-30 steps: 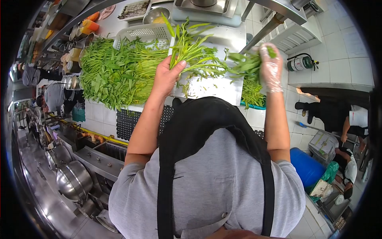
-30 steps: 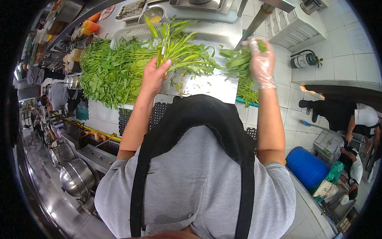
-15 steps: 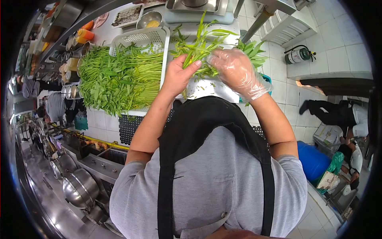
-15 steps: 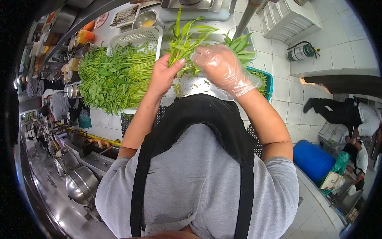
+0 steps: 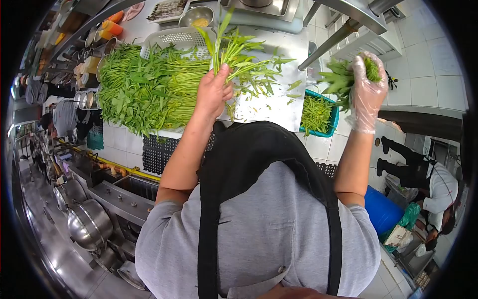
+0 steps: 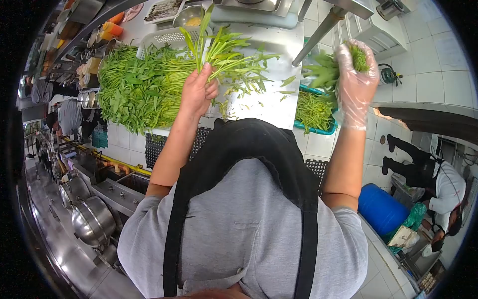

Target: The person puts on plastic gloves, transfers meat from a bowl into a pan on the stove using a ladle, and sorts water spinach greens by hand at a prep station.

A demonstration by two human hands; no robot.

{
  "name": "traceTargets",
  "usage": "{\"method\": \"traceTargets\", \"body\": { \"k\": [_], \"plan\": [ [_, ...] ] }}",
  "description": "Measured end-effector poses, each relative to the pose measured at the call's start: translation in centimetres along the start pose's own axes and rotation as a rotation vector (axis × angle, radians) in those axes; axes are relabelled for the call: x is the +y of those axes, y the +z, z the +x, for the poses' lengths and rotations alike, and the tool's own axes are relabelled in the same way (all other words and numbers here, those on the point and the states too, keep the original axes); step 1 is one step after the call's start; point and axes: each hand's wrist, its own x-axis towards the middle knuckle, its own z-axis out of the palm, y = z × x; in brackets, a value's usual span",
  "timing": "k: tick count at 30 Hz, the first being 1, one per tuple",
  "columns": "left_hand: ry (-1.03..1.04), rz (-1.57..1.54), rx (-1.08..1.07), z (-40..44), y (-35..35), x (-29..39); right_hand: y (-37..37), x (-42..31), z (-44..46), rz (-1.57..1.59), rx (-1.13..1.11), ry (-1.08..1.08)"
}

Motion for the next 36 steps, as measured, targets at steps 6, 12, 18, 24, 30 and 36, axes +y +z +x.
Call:
{"method": "traceTargets", "body": {
  "k": [6,12,18,24,30,36],
  "plan": [
    [-0.032,-0.010,-0.029,0.1,1.9,0.2,3.1,-2.3,-2.7,-0.606,-0.491,-0.617],
    [-0.068,0.019,-0.149,0.1,3.3,0.2,7.3,1.6,-4.5,-0.701,-0.774,-0.724],
    [-0.168,-0.055,-0.198,-0.3,3.5,-0.4,8.2,2.1,-5.4,-0.612,-0.938,-0.561],
    [-0.193,-0.080,-0.239,0.1,2.9,-1.0,8.7,3.3,-6.0,-0.636,-0.999,-0.480],
    [-0.197,0.020,-0.184,0.7,3.7,-2.4,8.0,5.5,-7.2,-0.680,-0.623,-0.361],
    [-0.201,0.095,-0.088,1.7,7.1,-3.4,-2.3,6.4,-4.7,-0.020,-0.301,0.399]
  ]
}}
